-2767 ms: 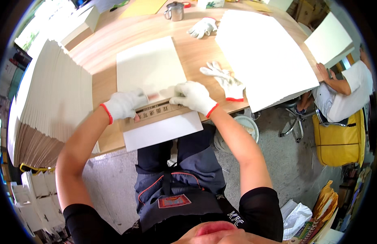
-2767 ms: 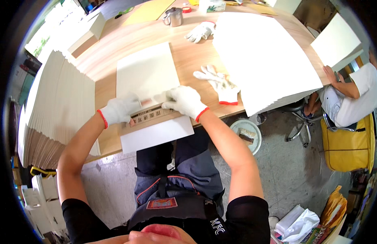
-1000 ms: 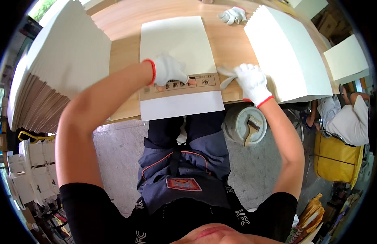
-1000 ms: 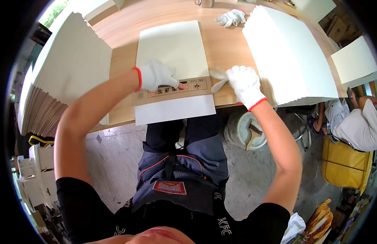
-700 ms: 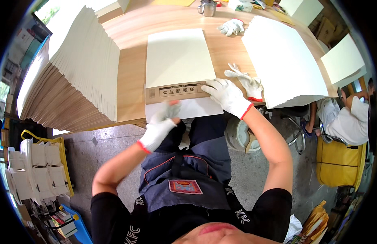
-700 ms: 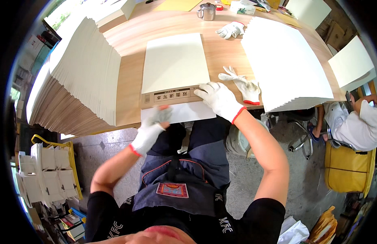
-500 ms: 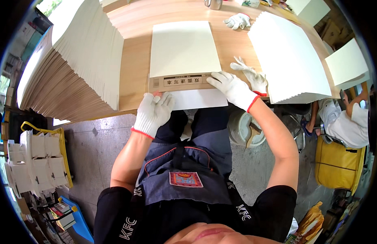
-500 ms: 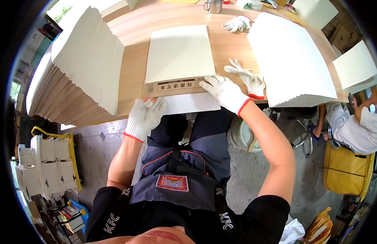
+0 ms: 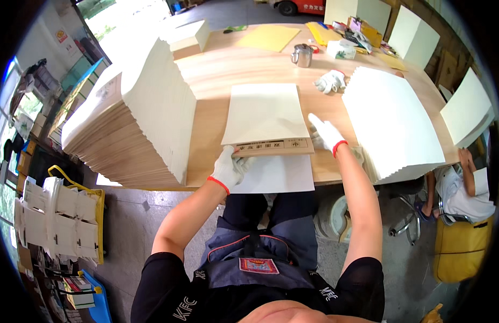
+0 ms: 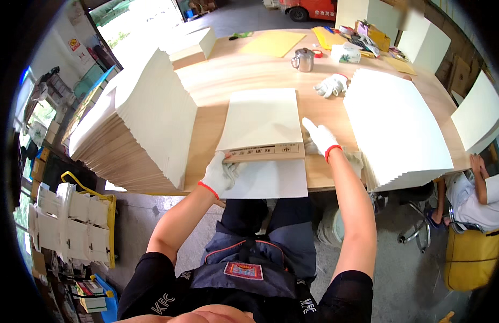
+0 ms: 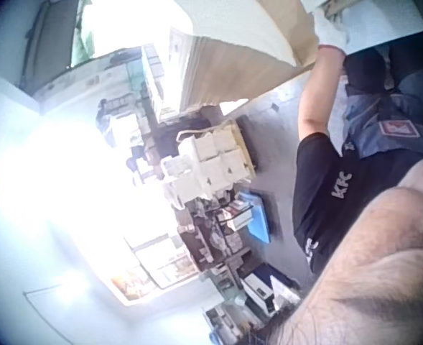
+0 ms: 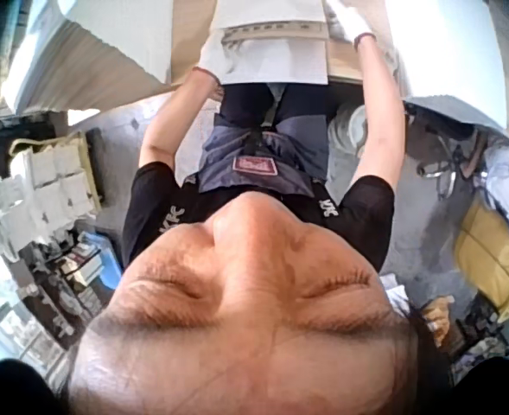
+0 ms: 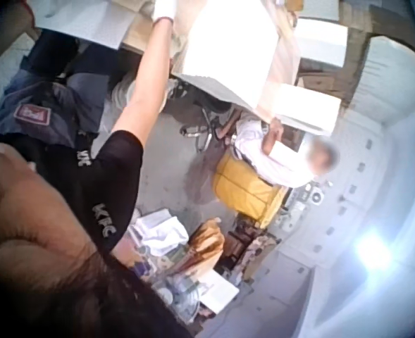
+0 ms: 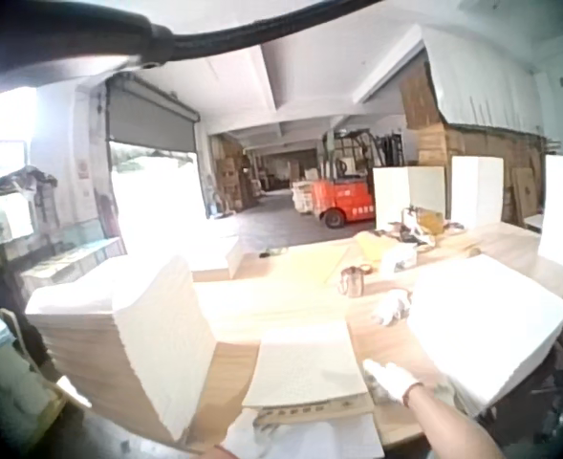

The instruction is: The person applies glue to the spine of a stack of white paper sheets using a brush and a bucket. They then place a cardboard cover onto the glued spine, press it down, and stack the assembled unit. The process is repeated for multiple units in a workshop environment.

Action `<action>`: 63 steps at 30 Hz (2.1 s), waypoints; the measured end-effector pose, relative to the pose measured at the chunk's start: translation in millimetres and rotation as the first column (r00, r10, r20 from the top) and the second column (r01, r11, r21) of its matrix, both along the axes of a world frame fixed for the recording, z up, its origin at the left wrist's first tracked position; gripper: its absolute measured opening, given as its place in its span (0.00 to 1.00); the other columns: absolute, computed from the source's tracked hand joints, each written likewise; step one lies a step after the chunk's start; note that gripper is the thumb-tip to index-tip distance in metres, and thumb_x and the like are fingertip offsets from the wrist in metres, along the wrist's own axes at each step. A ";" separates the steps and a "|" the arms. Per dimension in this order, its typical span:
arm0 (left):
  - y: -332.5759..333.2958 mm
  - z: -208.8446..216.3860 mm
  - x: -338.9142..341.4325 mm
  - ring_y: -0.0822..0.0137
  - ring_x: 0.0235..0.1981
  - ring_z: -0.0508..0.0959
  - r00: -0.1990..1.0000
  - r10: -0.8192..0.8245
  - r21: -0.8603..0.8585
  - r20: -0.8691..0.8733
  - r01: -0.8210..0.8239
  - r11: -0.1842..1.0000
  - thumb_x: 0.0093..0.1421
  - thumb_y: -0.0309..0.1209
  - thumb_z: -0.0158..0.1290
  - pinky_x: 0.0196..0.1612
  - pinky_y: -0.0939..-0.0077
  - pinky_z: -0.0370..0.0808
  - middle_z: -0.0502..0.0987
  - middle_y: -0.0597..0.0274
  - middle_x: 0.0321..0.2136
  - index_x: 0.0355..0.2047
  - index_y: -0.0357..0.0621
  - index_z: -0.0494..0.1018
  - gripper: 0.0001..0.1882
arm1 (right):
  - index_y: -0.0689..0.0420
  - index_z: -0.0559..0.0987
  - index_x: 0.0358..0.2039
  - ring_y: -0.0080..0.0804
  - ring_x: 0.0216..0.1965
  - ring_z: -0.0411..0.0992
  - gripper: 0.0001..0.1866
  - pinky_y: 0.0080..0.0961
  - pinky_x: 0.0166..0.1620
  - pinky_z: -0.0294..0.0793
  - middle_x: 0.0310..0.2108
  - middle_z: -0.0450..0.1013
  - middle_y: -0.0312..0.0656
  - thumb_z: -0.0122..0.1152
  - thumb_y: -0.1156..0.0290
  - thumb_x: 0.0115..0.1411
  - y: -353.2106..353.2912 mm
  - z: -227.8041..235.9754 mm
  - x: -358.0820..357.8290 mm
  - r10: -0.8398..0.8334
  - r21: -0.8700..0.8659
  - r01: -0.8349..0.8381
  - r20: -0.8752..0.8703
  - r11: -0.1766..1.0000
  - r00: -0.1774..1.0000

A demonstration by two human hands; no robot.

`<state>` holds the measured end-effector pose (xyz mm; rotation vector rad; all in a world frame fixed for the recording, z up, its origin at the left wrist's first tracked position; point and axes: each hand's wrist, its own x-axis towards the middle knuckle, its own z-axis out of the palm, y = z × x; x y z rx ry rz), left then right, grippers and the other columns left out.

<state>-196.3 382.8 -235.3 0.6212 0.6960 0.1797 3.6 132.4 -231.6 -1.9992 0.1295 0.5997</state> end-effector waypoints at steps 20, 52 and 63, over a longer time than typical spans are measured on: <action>111.4 231.2 -168.2 0.64 0.38 0.80 0.862 0.003 0.734 0.507 -0.434 0.521 0.62 0.31 0.56 0.33 0.74 0.83 0.77 0.51 0.45 0.62 0.36 0.63 0.29 | 0.68 0.62 0.64 0.30 0.62 0.65 0.30 0.27 0.66 0.59 0.61 0.67 0.47 0.54 0.64 0.68 160.3 188.2 -96.9 -0.149 0.723 -0.478 0.614 0.499 0.775; 160.0 220.9 -150.1 0.54 0.66 0.63 0.826 -0.226 0.400 0.516 -0.466 -0.789 0.66 0.24 0.44 0.69 0.58 0.57 0.62 0.52 0.66 0.66 0.35 0.59 0.27 | 0.54 0.75 0.39 0.45 0.35 0.77 0.18 0.37 0.40 0.75 0.31 0.79 0.45 0.59 0.52 0.60 209.8 154.3 -151.8 0.213 0.073 -0.628 0.905 0.775 0.367; -206.9 102.4 69.8 0.42 0.65 0.61 0.486 -0.864 0.712 -0.134 -0.559 -0.425 0.51 0.36 0.65 0.64 0.55 0.65 0.62 0.51 0.65 0.64 0.47 0.62 0.41 | 0.54 0.78 0.38 0.35 0.31 0.78 0.20 0.32 0.40 0.75 0.30 0.78 0.42 0.54 0.49 0.61 -27.2 40.2 -214.7 0.439 -0.032 -0.463 0.382 0.886 0.813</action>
